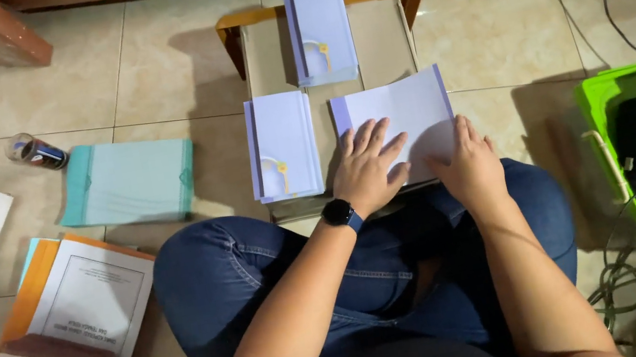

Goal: Folding purple papers and stacking them on a small wooden stand

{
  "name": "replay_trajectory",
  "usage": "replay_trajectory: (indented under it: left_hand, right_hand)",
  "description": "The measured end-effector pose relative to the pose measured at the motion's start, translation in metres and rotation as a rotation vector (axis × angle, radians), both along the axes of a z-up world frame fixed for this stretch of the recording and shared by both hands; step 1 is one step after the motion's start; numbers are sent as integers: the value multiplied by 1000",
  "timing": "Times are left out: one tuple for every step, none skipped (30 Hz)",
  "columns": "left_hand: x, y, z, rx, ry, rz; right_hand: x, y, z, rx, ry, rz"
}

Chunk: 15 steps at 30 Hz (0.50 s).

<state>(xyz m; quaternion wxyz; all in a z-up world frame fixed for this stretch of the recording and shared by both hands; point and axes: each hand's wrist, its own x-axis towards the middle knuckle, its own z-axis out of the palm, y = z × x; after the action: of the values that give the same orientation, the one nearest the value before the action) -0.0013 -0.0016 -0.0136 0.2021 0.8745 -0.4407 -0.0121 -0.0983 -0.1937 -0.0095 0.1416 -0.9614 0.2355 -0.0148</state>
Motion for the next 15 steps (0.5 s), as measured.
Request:
replay_trajectory:
  left_hand:
    - [0,0,2,-7,-2,7]
    - [1,0,3,21,8,7]
    - [0,1,4,51,22,10]
    - [2,-1,-8,45,25,20]
    - [3,-2,-21,-143,-7,35]
    - [4,-3,-33,-330,-42,52]
    - [7,-2,-35,-334,-39,60]
    - [10,-2,-36,-440,57,59]
    - [14,-2,-37,-547,152,57]
    - [14,2,-29,-553,155,64]
    - [14,8,-21,-681,350,29]
    - [13,13,-13,-806,546,-8]
    - [13,11,-13,-813,547,-2]
    - [13,10,-14,-780,371,30]
    - [15,8,-13,-744,194,59]
  right_hand:
    - [-3,15,25,-7,-2,7]
    - [-5,30,50,64,-79,16]
    - [-9,46,73,138,-151,30]
    - [-9,45,72,133,-148,40]
    - [-10,45,70,337,-198,130]
    - [-11,45,68,543,-246,219]
    - [-10,49,68,540,-239,226]
    - [-9,52,69,569,-187,304]
    - [-8,55,70,595,-135,381]
    - [-7,56,67,590,-128,386]
    - [-7,56,64,478,-100,438]
    - [-7,57,61,366,-72,489]
    - [-7,58,59,362,-66,495]
    - [-7,60,58,324,-71,484]
    - [-6,61,57,283,-80,472]
